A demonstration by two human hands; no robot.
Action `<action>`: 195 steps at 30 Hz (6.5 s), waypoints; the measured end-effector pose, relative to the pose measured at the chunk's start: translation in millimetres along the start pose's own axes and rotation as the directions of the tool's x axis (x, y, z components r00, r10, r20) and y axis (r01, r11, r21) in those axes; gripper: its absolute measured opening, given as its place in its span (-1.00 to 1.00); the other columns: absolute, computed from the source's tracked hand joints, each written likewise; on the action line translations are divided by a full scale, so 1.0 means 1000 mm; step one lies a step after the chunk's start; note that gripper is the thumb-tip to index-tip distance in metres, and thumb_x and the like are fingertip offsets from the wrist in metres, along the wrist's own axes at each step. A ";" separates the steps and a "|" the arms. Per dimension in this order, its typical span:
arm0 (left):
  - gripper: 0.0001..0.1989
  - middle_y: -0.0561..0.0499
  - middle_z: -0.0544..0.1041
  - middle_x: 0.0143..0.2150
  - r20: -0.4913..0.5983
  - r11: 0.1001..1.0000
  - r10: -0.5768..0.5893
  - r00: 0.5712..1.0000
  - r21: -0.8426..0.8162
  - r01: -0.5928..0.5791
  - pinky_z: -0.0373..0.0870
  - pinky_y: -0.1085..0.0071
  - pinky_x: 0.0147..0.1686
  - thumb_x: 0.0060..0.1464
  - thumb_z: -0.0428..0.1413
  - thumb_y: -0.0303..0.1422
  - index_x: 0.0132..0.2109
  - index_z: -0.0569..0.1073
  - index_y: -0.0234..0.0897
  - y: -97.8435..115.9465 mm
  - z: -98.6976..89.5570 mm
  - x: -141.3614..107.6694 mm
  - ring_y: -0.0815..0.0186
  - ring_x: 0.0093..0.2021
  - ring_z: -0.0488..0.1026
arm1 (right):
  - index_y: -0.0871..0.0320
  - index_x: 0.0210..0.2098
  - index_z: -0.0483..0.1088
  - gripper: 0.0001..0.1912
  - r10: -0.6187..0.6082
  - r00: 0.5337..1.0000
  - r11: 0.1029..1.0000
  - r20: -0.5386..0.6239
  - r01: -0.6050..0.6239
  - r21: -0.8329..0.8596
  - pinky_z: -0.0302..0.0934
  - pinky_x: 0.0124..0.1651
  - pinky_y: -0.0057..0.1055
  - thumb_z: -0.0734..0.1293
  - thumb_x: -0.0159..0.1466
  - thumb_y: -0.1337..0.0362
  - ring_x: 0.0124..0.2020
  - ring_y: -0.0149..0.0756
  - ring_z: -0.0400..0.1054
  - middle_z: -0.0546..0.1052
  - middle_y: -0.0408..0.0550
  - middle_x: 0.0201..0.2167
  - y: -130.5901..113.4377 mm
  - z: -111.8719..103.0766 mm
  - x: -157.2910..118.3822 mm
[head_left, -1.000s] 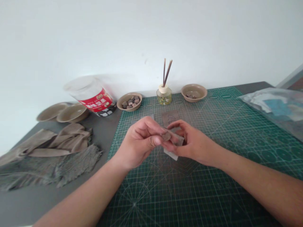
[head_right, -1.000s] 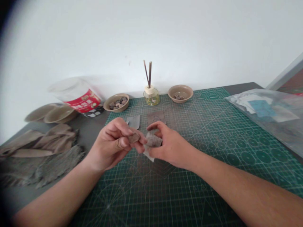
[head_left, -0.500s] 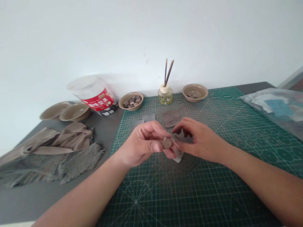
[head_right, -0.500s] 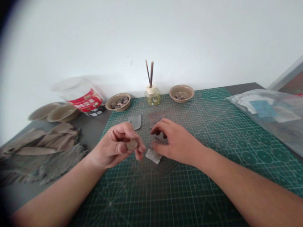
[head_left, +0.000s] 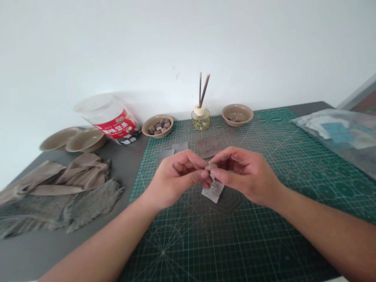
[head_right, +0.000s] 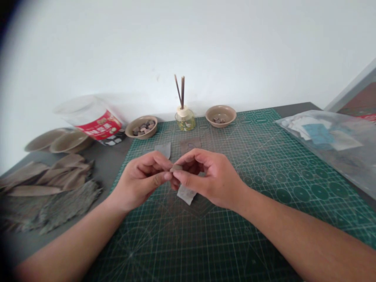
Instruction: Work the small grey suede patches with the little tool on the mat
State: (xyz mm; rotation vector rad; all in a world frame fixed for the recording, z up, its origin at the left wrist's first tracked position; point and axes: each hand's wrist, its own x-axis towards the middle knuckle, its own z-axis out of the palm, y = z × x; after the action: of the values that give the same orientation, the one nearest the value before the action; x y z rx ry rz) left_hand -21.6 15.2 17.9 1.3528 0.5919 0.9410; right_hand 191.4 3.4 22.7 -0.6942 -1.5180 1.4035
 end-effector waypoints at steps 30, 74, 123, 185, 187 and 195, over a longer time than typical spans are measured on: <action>-0.56 -0.06 0.42 -0.04 0.238 0.250 -0.189 0.953 0.950 -0.187 0.31 0.16 0.04 0.14 0.25 -0.06 0.10 0.48 -0.11 -0.005 -0.007 0.007 0.08 0.05 0.33 | 0.14 -0.24 0.50 -0.94 -0.051 0.965 0.519 0.259 0.247 -0.818 0.31 0.00 -0.24 0.41 0.27 0.40 -0.10 -0.20 0.40 0.58 -0.05 -0.20 0.027 -0.018 -0.023; -0.56 0.00 0.50 -0.13 0.108 0.189 -0.256 0.961 0.980 -0.060 0.16 0.19 -0.06 0.01 0.32 -0.01 -0.04 0.52 -0.13 -0.005 -0.003 0.008 0.06 0.02 0.38 | 0.10 -0.27 0.57 -0.90 -0.083 0.933 0.535 0.351 0.339 -0.774 0.39 -0.11 -0.26 0.38 0.32 0.37 -0.18 -0.24 0.45 0.62 -0.06 -0.20 0.028 -0.022 -0.021; -0.54 0.01 0.57 -0.09 0.084 0.240 -0.278 0.957 0.971 -0.016 0.10 0.20 -0.06 -0.01 0.33 -0.01 -0.04 0.51 -0.14 -0.009 -0.005 0.009 0.06 0.04 0.41 | 0.16 -0.31 0.56 -0.92 -0.061 0.965 0.533 0.255 0.248 -0.809 0.28 -0.17 -0.28 0.39 0.29 0.39 -0.23 -0.23 0.36 0.50 -0.04 -0.32 0.028 -0.021 -0.026; -0.56 0.01 0.60 -0.02 0.071 0.295 -0.300 0.951 0.955 0.022 0.11 0.18 -0.01 0.01 0.33 -0.08 -0.02 0.50 -0.15 -0.005 -0.002 0.008 0.04 0.08 0.40 | 0.12 -0.33 0.53 -0.91 -0.047 0.949 0.559 0.311 0.284 -0.779 0.26 -0.24 -0.35 0.41 0.24 0.43 -0.25 -0.26 0.36 0.49 -0.08 -0.34 0.028 -0.014 -0.031; -0.57 0.02 0.60 -0.03 0.070 0.297 -0.300 0.952 0.955 0.024 0.10 0.18 -0.02 0.01 0.34 -0.08 -0.02 0.50 -0.14 -0.006 -0.002 0.008 0.04 0.07 0.40 | 0.12 -0.33 0.52 -0.91 -0.040 0.949 0.555 0.311 0.280 -0.783 0.25 -0.25 -0.36 0.41 0.24 0.43 -0.25 -0.27 0.36 0.48 -0.09 -0.35 0.028 -0.015 -0.031; -0.55 0.01 0.58 -0.11 0.058 0.281 -0.292 0.955 0.959 0.028 0.11 0.21 -0.04 -0.01 0.33 -0.02 -0.04 0.52 -0.14 -0.006 -0.001 0.009 0.06 0.02 0.43 | 0.12 -0.35 0.52 -0.90 -0.031 0.977 0.528 0.212 0.196 -0.826 0.27 -0.21 -0.33 0.39 0.32 0.34 -0.26 -0.28 0.37 0.49 -0.07 -0.33 0.029 -0.018 -0.024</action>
State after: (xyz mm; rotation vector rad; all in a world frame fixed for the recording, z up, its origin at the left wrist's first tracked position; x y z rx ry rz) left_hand -16.4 23.5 12.9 2.3924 1.2063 0.1183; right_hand 211.9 -4.0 -12.1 -1.0306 -2.3676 0.5263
